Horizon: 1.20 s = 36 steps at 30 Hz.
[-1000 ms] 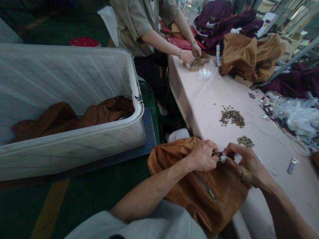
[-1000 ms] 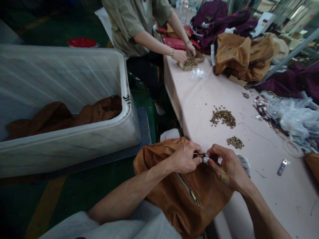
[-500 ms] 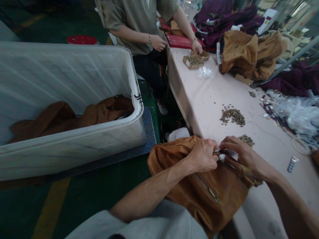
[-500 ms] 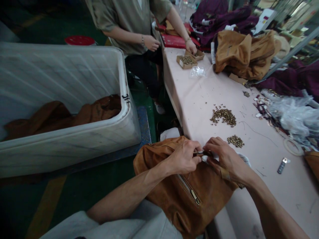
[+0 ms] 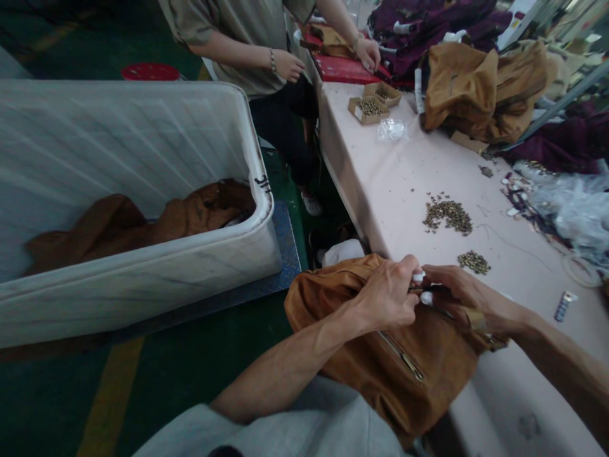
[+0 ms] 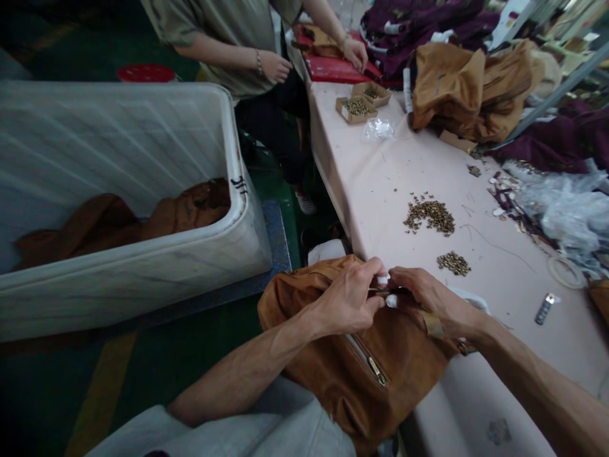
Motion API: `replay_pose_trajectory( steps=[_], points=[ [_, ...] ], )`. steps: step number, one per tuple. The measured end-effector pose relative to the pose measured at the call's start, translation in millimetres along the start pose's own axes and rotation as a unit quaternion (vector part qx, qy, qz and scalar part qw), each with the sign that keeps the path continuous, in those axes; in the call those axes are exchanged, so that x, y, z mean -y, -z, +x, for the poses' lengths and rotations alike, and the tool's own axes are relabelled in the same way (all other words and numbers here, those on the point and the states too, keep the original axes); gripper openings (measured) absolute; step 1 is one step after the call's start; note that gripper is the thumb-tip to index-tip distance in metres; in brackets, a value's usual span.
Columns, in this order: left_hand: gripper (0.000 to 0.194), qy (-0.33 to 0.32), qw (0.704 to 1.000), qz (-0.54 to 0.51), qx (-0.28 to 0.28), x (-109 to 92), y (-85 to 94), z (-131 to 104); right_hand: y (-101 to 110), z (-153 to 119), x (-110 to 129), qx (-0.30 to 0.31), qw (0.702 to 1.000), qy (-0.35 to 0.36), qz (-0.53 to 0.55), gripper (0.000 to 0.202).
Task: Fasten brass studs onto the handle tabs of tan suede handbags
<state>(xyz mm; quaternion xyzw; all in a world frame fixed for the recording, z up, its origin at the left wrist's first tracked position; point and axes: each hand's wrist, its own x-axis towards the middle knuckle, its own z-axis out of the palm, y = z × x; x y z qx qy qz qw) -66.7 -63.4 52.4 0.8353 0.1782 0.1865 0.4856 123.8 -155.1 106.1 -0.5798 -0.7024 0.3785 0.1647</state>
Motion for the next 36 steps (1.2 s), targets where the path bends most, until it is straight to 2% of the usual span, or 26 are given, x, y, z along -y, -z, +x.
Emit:
replay_pose_trajectory(
  steps=[4, 8, 15, 17, 19, 22, 24, 26, 32, 36],
  points=[
    [0.032, 0.003, 1.0, -0.019, 0.01, 1.7, 0.3, 0.4, -5.9, -3.0, -1.8, -0.007, 0.999, -0.029, 0.026, 0.024],
    [0.03, 0.038, 0.993, -0.11, 0.029, 6.1, 3.0, 2.9, -9.4, -6.6, 1.9, 0.003, 0.998, -0.042, 0.047, 0.029],
    [0.039, 0.064, 0.96, -0.271, 0.042, 21.5, 1.8, 11.5, -10.1, -12.0, 10.9, -0.026, 0.997, -0.072, 0.009, 0.023],
    [0.039, 0.066, 0.956, -0.283, 0.038, 24.4, -0.4, 15.4, -9.8, -11.8, 7.3, -0.035, 0.996, -0.086, 0.005, 0.022],
    [0.035, 0.057, 0.968, -0.241, 0.035, 25.8, -0.7, 17.9, -10.1, -11.6, 0.4, -0.04, 0.993, -0.108, 0.014, 0.022],
    [0.03, 0.001, 0.996, -0.078, 0.035, 26.7, 3.0, 14.3, -14.0, -13.6, -13.3, -0.04, 0.99, -0.132, 0.031, 0.025],
    [0.026, -0.046, 0.997, 0.041, 0.04, 28.5, 4.6, 6.7, -20.2, -17.3, -22.6, -0.042, 0.988, -0.143, 0.036, 0.027],
    [0.025, -0.077, 0.989, 0.113, 0.051, 32.2, 2.9, -1.8, -28.7, -22.0, -30.6, -0.05, 0.986, -0.154, 0.032, 0.029],
    [0.037, -0.1, 0.977, 0.182, 0.05, 43.8, -10.3, -11.1, -48.2, -31.8, -41.5, -0.092, 0.984, -0.149, -0.01, 0.029],
    [0.039, -0.114, 0.962, 0.247, 0.037, 43.2, -12.2, -8.4, -45.8, -32.5, -46.7, -0.105, 0.979, -0.166, 0.048, 0.033]
  ],
)
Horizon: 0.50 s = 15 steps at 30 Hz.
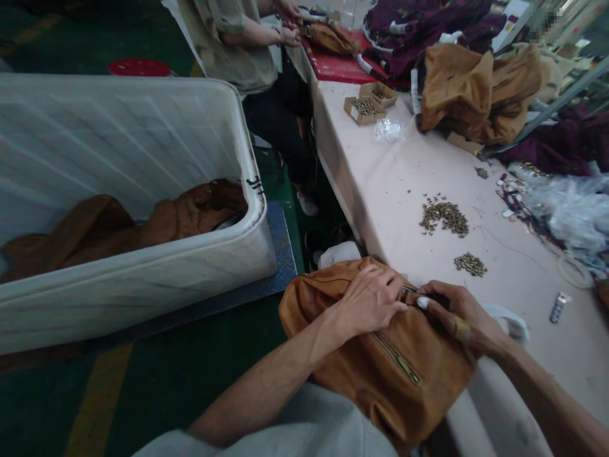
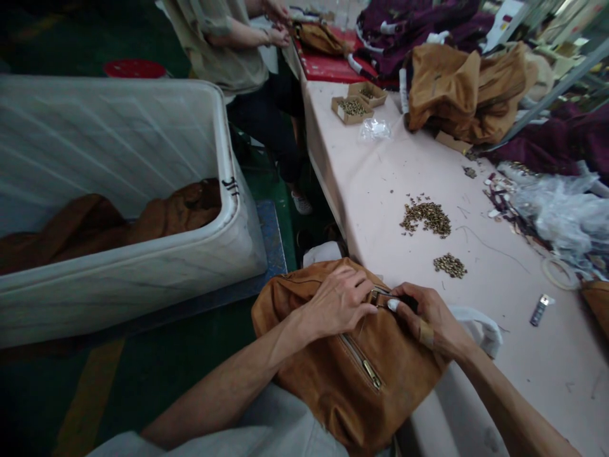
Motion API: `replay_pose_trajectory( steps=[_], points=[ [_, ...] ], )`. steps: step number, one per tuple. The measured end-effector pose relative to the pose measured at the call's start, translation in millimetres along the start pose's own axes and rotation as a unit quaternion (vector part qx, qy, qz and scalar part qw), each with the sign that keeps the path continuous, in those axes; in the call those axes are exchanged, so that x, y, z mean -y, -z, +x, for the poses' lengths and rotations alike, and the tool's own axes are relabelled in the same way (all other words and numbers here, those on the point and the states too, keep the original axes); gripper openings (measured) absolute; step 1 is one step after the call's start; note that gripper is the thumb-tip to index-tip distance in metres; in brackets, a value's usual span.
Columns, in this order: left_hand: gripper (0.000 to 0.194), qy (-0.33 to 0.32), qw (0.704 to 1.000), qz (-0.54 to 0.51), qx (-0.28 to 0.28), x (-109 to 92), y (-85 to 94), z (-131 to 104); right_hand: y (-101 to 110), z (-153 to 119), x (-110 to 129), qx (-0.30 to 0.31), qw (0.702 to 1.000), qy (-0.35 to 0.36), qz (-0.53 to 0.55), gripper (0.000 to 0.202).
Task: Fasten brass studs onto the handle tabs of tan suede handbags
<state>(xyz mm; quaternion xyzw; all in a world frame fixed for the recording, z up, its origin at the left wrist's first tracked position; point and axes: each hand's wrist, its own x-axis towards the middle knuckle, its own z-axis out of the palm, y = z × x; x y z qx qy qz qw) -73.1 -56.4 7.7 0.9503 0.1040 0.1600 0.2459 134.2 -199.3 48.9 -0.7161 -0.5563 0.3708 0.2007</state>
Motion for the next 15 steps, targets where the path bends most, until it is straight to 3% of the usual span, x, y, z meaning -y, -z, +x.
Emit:
replay_pose_trajectory(
  steps=[4, 9, 12, 15],
  points=[
    [0.042, 0.054, 0.998, -0.009, -0.032, 7.0, 4.4, 14.0, 15.0, 20.7, -6.3, -0.044, 0.999, 0.01, -0.016, 0.032],
    [0.035, 0.162, 0.976, -0.089, -0.12, 31.0, 1.5, 40.9, 26.8, 74.9, -14.9, -0.082, 0.992, 0.01, -0.091, 0.027],
    [0.016, 0.169, 0.973, -0.108, -0.113, 41.7, -9.9, 45.8, 22.1, 100.3, -22.4, -0.101, 0.989, -0.01, -0.108, 0.023],
    [0.014, 0.149, 0.975, -0.108, -0.127, 47.3, -20.2, 44.8, 18.0, 111.5, -31.3, -0.12, 0.985, -0.035, -0.118, 0.02]
  ],
)
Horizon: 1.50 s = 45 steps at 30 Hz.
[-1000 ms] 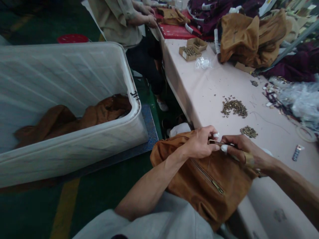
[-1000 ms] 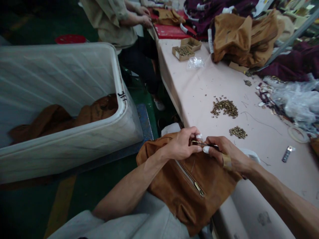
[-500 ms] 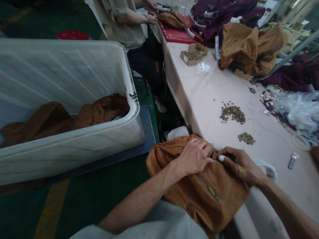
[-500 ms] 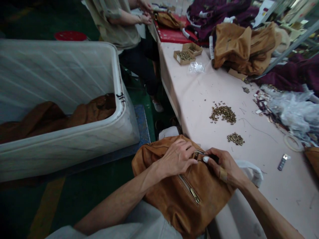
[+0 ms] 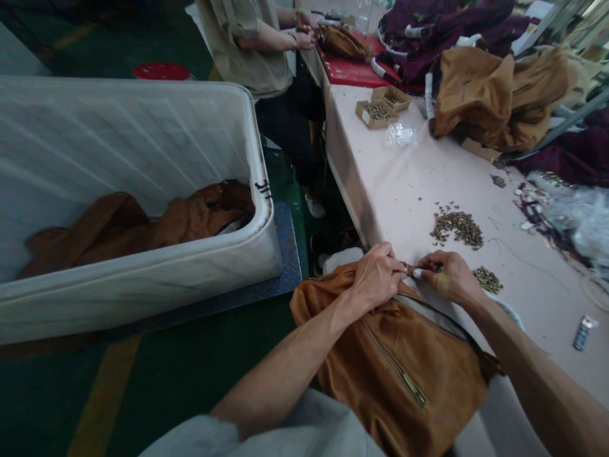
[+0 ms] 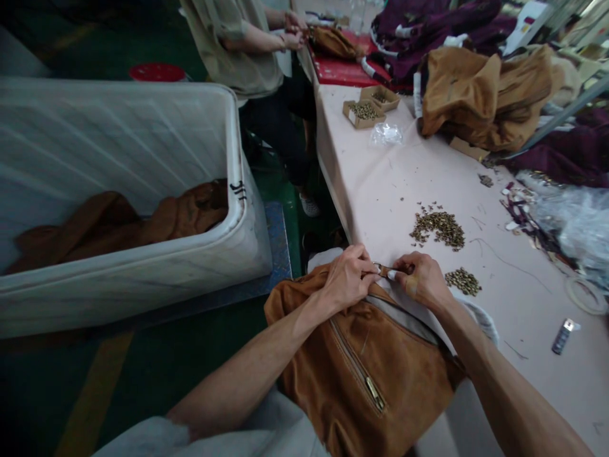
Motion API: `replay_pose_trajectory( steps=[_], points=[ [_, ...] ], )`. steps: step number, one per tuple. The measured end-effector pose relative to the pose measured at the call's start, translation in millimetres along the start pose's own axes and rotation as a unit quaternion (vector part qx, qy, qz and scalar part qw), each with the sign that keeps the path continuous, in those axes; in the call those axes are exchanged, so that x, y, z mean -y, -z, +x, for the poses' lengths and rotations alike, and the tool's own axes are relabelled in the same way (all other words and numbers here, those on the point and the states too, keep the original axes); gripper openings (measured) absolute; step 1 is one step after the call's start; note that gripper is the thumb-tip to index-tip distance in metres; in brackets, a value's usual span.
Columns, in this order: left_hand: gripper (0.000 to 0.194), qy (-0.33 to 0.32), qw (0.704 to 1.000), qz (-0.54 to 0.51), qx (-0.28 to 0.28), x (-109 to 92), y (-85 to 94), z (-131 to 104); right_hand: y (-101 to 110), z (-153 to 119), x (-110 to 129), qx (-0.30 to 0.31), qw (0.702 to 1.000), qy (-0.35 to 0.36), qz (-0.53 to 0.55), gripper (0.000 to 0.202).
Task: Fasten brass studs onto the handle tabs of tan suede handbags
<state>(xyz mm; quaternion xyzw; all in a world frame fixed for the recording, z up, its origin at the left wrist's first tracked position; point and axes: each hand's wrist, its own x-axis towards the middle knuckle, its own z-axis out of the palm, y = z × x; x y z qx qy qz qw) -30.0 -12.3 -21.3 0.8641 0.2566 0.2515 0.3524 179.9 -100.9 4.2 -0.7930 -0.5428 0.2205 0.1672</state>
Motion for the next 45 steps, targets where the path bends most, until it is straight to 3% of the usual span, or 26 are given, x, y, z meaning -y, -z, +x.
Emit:
replay_pose_trajectory(
  steps=[3, 7, 10, 12, 14, 19, 22, 25, 28, 32, 34, 39, 41, 45],
  points=[
    [0.021, 0.001, 0.999, -0.011, -0.032, 5.0, -3.5, 1.3, -0.4, 4.0, -6.3, -0.001, 1.0, -0.011, 0.0, 0.02],
    [0.027, 0.004, 1.0, -0.022, -0.022, 8.6, -3.9, 6.7, 8.8, 12.5, -2.2, -0.001, 1.0, 0.008, 0.02, 0.035],
    [0.033, 0.015, 0.999, -0.023, -0.017, 8.5, -4.1, 9.4, 15.6, 24.8, 15.9, -0.143, 0.988, 0.051, 0.006, 0.043],
    [0.04, 0.032, 0.999, -0.029, -0.013, 7.9, -4.9, 10.5, 14.0, 34.4, 30.9, -0.259, 0.958, 0.118, -0.041, 0.051],
    [0.047, 0.052, 0.998, -0.041, -0.013, 7.8, -6.3, 11.0, 4.1, 43.1, 42.1, -0.308, 0.93, 0.171, -0.105, 0.062],
    [0.062, 0.067, 0.991, -0.097, -0.058, 12.0, -9.0, 7.5, -41.7, 53.5, 40.0, -0.24, 0.943, 0.114, -0.201, 0.073],
    [0.066, 0.076, 0.987, -0.122, -0.07, 14.3, -8.2, 4.9, -56.8, 53.8, 30.9, -0.215, 0.948, 0.087, -0.218, 0.074],
    [0.069, 0.08, 0.987, -0.119, -0.068, 14.0, -6.9, 4.1, -51.5, 52.8, 32.3, -0.21, 0.95, 0.071, -0.218, 0.075],
    [0.071, 0.082, 0.989, -0.107, -0.06, 13.7, -7.0, 3.7, -30.5, 51.6, 48.3, -0.217, 0.955, 0.068, -0.192, 0.074],
    [0.072, 0.08, 0.989, -0.113, -0.055, 17.3, -11.3, 2.2, -13.4, 53.5, 68.1, -0.239, 0.947, 0.151, -0.151, 0.073],
    [0.07, 0.08, 0.987, -0.124, -0.061, 18.7, -13.4, 1.5, -23.5, 56.5, 65.8, -0.22, 0.947, 0.175, -0.153, 0.073],
    [0.062, 0.083, 0.986, -0.127, -0.067, 14.0, -10.2, 0.4, -62.1, 62.0, 46.0, -0.168, 0.963, 0.134, -0.164, 0.078],
    [0.062, 0.087, 0.986, -0.129, -0.063, 12.0, -7.4, -0.6, -58.2, 59.4, 44.2, -0.191, 0.961, 0.141, -0.141, 0.076],
    [0.056, 0.057, 0.988, -0.125, -0.07, 15.1, -7.5, -3.9, -20.0, 29.9, 40.8, -0.288, 0.939, 0.178, -0.063, 0.059]
  ],
)
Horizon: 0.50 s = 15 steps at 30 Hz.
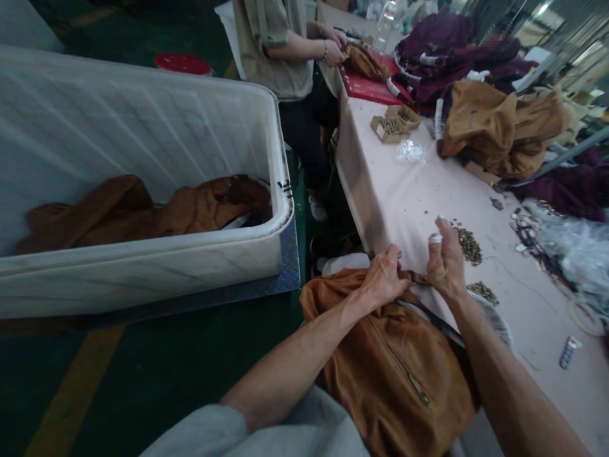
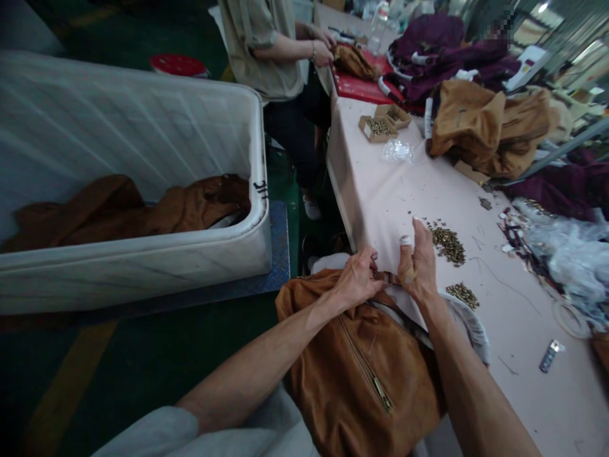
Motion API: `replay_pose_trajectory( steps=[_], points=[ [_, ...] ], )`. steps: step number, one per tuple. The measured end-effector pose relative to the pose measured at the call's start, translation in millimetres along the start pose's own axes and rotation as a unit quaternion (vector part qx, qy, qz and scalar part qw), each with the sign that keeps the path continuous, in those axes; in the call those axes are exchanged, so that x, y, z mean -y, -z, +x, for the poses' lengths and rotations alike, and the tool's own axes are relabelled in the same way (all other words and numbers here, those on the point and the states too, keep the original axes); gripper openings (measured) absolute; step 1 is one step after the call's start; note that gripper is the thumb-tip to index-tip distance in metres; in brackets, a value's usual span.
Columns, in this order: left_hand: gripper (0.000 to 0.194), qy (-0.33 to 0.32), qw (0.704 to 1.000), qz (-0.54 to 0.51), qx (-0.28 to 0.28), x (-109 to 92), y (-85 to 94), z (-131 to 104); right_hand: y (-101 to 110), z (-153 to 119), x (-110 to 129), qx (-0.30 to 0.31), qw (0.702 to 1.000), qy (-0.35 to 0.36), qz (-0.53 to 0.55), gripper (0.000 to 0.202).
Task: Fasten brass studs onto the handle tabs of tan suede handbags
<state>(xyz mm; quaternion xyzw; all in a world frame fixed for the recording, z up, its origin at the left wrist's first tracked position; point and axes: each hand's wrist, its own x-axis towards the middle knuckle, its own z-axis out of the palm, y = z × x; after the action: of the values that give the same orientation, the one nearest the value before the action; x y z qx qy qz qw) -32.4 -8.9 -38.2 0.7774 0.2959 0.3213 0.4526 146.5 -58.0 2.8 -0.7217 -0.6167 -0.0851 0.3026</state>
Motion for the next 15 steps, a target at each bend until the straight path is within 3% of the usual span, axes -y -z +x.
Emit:
replay_pose_trajectory(
  steps=[2, 4, 6, 8, 12, 15],
  points=[
    [0.042, -0.033, 0.999, 0.007, 0.0, 4.6, -1.3, -1.7, 27.7, -12.8, -3.6, 0.013, 1.0, 0.007, 0.024, 0.044],
    [0.031, -0.048, 0.999, 0.009, 0.003, 8.8, -3.3, -3.3, 46.1, -31.4, -8.3, 0.089, 0.995, 0.04, 0.032, 0.035],
    [0.029, -0.047, 0.999, 0.007, 0.004, 11.6, -5.2, -4.8, 52.7, -50.4, -13.1, 0.166, 0.982, 0.085, 0.026, 0.034],
    [0.031, -0.05, 0.999, 0.002, 0.005, 12.5, -5.8, -6.2, 52.1, -64.9, -17.1, 0.196, 0.975, 0.101, 0.021, 0.032],
    [0.024, -0.093, 0.995, 0.02, 0.018, 9.6, -0.8, -8.4, 61.9, -77.0, -22.2, 0.147, 0.986, 0.077, 0.001, 0.024],
    [0.028, -0.114, 0.99, 0.075, 0.042, 3.3, 4.2, -7.2, 92.5, -86.8, -28.0, 0.069, 0.997, 0.024, -0.038, 0.029]
  ],
)
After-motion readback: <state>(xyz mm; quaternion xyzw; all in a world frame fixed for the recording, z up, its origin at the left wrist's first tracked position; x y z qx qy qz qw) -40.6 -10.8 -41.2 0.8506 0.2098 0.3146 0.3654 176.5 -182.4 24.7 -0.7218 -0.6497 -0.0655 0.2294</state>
